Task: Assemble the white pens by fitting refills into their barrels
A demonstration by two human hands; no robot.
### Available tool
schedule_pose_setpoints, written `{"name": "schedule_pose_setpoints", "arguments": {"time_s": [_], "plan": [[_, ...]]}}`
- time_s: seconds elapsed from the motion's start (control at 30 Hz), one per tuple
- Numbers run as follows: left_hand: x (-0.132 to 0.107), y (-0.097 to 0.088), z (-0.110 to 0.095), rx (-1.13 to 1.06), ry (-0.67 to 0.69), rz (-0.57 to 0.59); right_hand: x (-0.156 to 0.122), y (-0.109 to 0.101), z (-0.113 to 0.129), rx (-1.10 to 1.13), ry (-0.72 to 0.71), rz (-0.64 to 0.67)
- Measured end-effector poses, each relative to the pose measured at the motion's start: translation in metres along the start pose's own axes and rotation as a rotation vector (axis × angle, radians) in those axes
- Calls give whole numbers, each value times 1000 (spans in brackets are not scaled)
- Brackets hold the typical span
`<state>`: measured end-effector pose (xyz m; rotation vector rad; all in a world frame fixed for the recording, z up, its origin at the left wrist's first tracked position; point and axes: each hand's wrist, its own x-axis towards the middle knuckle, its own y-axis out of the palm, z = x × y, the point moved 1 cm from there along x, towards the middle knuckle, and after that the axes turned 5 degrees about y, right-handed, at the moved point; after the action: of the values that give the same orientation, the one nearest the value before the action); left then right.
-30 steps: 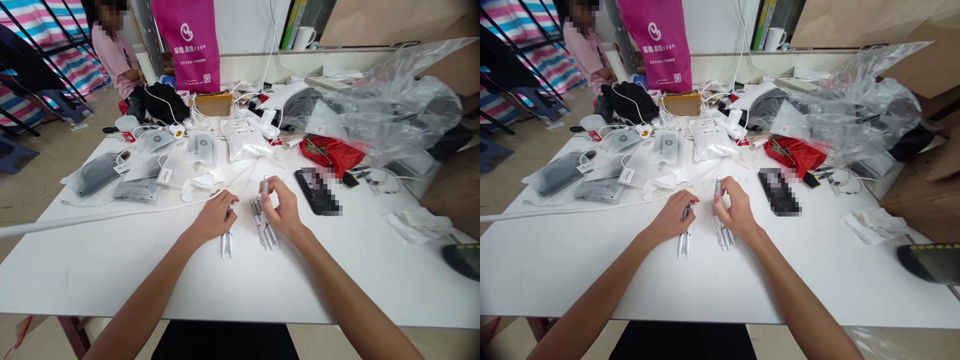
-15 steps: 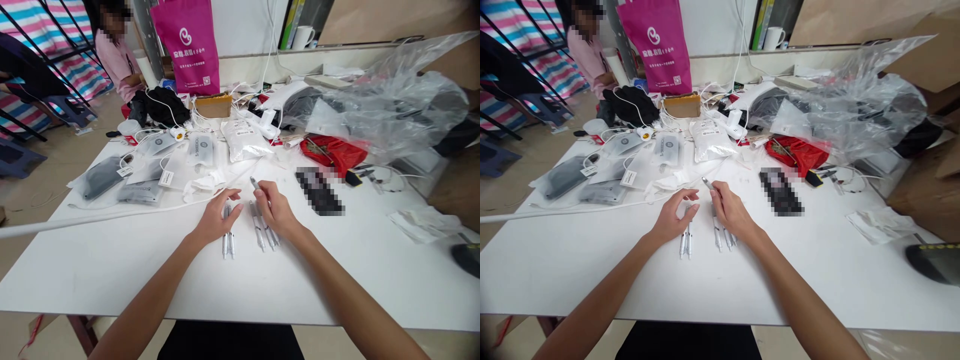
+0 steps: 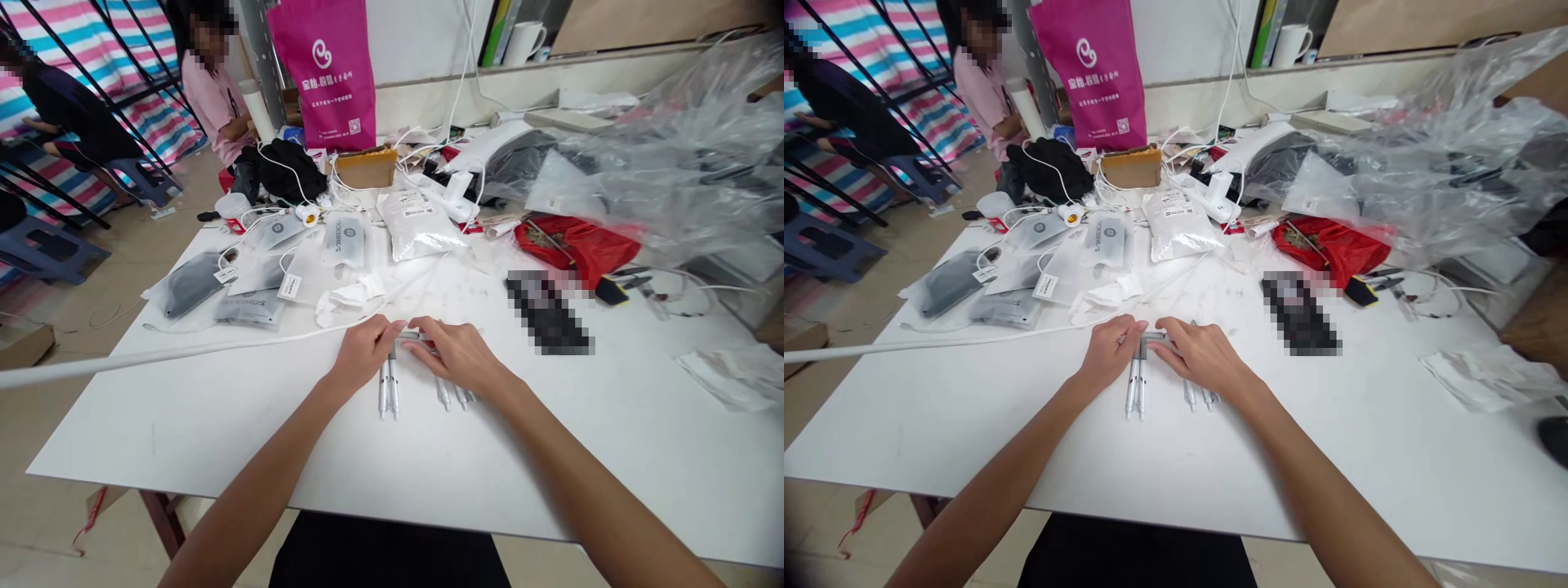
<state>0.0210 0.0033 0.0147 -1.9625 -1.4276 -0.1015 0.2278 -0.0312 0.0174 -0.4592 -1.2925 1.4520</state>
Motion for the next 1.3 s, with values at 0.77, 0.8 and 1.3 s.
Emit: {"name": "schedule_pose_setpoints", "arguments": {"time_s": [0.77,0.8,1.3], "plan": [[5,-2,-4,54,-22,36,4,-5,-7,-71,-72,-71],[5,-2,-3,64,-28,30,4,-5,-6,-93,-89,-73],[9,-6,4,243,29,-9,6,-8,-14,-101,-129,-130]]}}
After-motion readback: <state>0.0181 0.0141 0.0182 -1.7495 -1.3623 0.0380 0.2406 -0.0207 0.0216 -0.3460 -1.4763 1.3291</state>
